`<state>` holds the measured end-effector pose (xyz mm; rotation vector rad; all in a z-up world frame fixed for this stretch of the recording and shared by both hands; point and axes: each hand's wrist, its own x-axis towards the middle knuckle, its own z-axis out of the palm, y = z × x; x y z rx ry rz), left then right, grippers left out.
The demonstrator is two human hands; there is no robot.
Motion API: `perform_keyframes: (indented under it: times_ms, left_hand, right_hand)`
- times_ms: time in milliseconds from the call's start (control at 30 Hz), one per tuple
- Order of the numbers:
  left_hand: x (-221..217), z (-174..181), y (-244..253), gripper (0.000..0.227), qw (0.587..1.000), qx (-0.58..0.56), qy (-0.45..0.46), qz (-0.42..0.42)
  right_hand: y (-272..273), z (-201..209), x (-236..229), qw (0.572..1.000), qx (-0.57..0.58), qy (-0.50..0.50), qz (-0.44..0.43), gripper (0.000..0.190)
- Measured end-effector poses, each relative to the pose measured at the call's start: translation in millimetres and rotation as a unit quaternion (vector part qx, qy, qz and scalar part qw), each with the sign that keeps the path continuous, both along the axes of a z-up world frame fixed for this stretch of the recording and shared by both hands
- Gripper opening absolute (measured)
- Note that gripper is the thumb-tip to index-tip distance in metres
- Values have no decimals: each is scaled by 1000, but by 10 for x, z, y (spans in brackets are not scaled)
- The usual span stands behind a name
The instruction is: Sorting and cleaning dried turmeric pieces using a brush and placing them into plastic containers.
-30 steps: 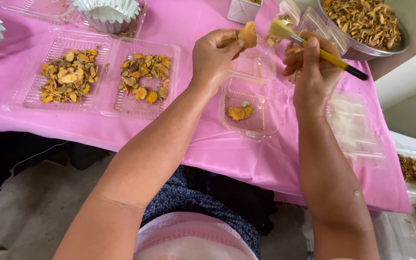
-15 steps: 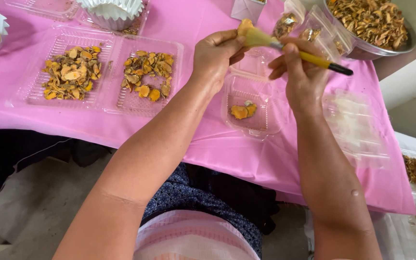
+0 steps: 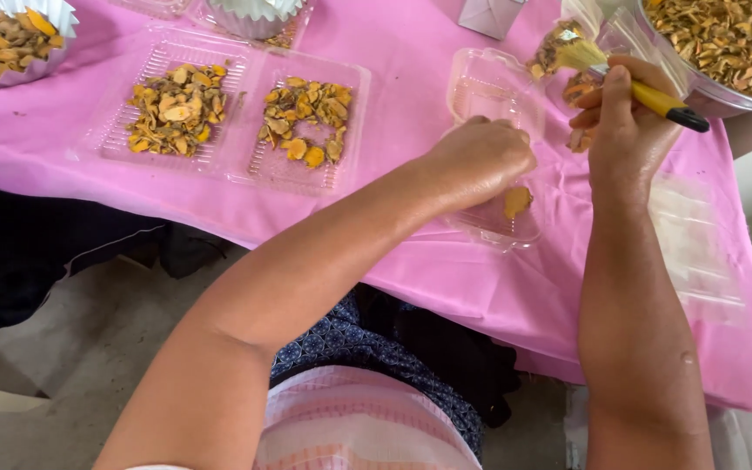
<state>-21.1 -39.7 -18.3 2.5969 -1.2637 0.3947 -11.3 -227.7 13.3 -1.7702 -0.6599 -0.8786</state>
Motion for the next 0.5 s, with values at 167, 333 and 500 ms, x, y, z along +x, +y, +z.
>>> perform_keyframes:
  times_ms: [167, 333, 500]
  left_hand:
    - [-566, 861, 938, 36, 936, -144, 287, 147]
    - [-771, 930, 1771, 47, 920, 14, 244, 306]
    - [-501, 320, 2156, 25, 889, 218, 212, 342]
  right_hand:
    - [-51, 5, 2, 1000, 9, 11, -5, 22]
    - [-16, -1, -35, 1000, -9, 9, 15, 25]
    - [76, 15, -87, 999, -15, 4, 31, 17]
